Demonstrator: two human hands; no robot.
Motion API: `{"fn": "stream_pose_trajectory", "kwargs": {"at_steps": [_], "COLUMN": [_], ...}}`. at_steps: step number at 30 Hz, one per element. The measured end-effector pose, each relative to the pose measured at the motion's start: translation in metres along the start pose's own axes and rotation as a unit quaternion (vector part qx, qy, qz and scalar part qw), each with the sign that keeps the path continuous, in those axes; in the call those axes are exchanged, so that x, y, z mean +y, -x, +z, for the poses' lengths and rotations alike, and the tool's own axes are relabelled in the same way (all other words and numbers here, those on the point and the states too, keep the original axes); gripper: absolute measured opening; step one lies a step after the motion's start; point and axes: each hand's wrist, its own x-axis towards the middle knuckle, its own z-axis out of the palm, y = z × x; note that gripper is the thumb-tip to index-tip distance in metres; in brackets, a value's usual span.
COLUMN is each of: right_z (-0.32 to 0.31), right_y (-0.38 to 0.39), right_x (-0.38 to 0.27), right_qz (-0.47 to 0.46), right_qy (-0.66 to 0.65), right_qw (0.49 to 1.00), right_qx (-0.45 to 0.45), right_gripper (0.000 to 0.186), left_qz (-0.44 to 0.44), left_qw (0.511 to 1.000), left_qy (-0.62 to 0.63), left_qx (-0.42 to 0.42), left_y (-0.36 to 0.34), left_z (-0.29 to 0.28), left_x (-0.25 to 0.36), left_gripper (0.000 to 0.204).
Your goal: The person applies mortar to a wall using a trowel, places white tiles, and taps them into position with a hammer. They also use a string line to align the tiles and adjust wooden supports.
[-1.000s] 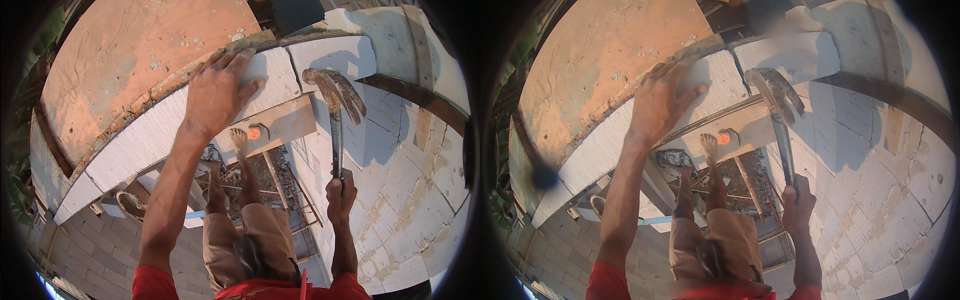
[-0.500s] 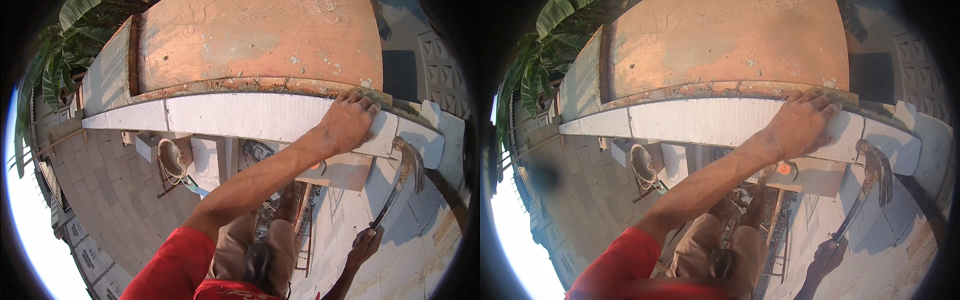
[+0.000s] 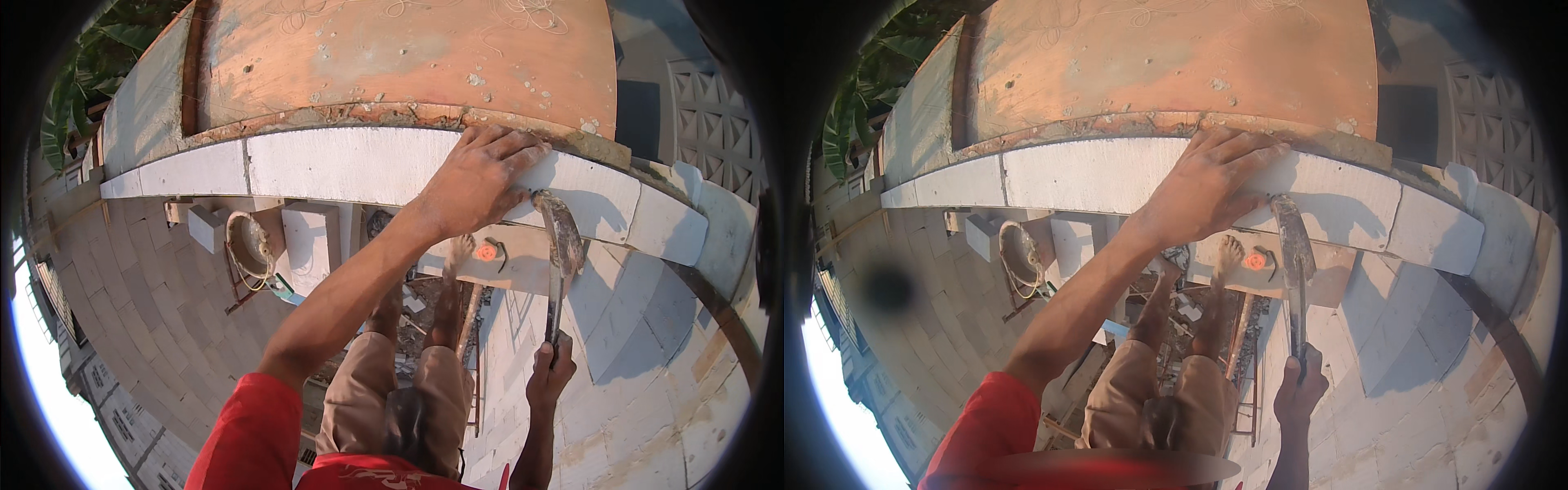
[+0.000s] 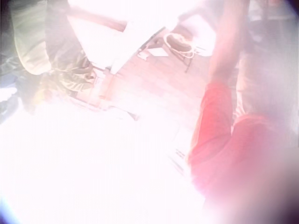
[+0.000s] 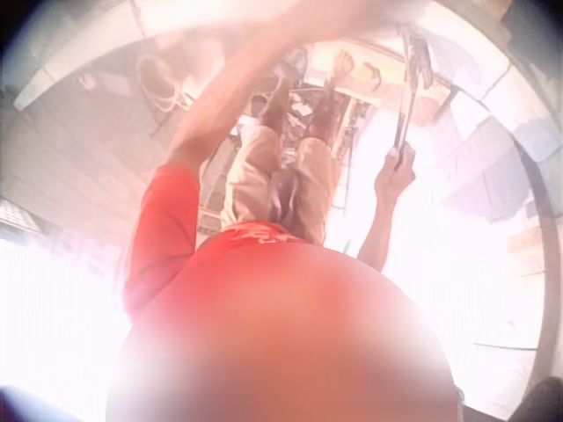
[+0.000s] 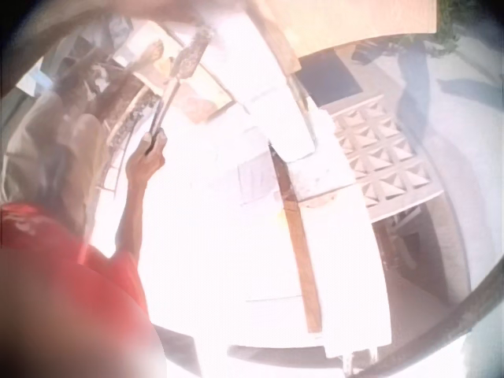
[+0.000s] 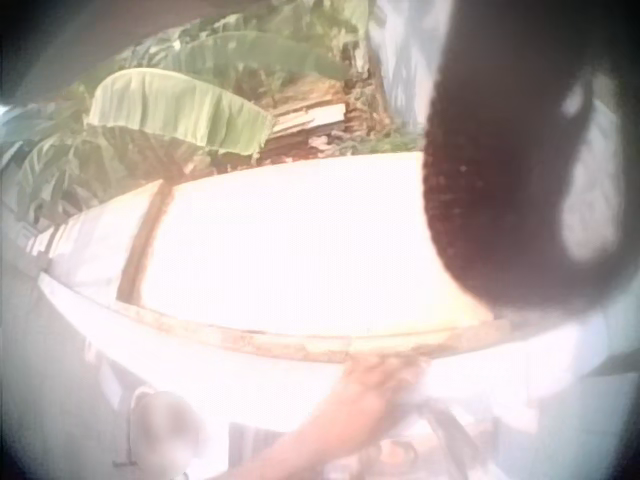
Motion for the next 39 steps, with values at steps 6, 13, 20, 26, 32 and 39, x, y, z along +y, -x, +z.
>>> {"fn": "stream_pose_trajectory", "kwargs": {"at_steps": [6, 13, 20, 26, 32, 39], "right_z": [0.002, 0.004, 0.043, 0.091, 0.130, 0.140], "right_y": [0.014, 0.009, 0.009, 0.005, -0.001, 0.007], "right_x": [-0.004, -0.018, -0.059, -0.101, -0.126, -0.122], "right_qz": [0.044, 0.028, 0.027, -0.078, -0.169, -0.120], "right_qy": [0.003, 0.025, -0.024, -0.066, 0.052, 0.075], "right_qw": [0.999, 0.998, 0.999, 0.991, 0.976, 0.980], "right_qx": [0.011, 0.050, -0.017, -0.091, -0.124, -0.136], "right_gripper": [0.041, 0.042, 0.063, 0.049, 0.036, 0.042], "left_qz": [0.014, 0.012, -0.076, -0.216, -0.213, -0.227], "left_qw": [0.999, 0.998, 0.986, 0.958, 0.963, 0.960], "left_qy": [0.020, 0.051, -0.057, -0.189, -0.165, -0.164], "left_qx": [0.030, -0.032, 0.136, -0.007, -0.021, -0.024], "left_y": [0.004, 0.002, 0.082, 0.172, 0.195, 0.195], "left_z": [0.004, -0.016, -0.108, -0.196, -0.192, -0.192], "left_x": [-0.004, -0.007, -0.074, -0.154, -0.174, -0.172], "left_gripper": [0.059, 0.051, 0.047, 0.075, 0.076, 0.070]}}
